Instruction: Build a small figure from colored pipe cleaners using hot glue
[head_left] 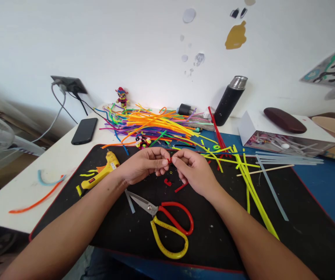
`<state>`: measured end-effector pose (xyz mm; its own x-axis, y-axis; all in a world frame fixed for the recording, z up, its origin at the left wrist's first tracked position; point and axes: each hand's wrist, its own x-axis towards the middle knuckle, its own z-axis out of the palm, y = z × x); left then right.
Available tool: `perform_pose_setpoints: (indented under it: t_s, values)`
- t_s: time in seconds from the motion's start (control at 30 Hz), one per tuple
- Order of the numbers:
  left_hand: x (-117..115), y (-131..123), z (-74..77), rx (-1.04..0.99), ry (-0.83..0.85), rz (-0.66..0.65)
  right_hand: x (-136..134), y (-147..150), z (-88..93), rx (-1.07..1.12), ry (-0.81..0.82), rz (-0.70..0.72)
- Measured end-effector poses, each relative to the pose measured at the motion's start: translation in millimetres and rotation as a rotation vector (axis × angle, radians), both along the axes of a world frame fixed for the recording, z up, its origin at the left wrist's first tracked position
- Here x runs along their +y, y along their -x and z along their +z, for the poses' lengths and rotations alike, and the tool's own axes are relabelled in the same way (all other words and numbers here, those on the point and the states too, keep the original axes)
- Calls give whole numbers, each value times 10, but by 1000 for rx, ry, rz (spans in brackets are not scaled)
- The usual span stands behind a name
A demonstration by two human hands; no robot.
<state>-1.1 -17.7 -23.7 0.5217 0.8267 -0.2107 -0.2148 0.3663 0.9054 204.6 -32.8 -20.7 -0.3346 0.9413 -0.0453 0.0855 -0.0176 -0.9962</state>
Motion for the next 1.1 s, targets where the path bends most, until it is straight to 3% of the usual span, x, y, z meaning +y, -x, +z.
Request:
perform_pose_setpoints:
  t_s: [1.1]
  values:
    - [32, 6, -35, -36, 48, 19, 9, 8, -12, -1, 5, 7]
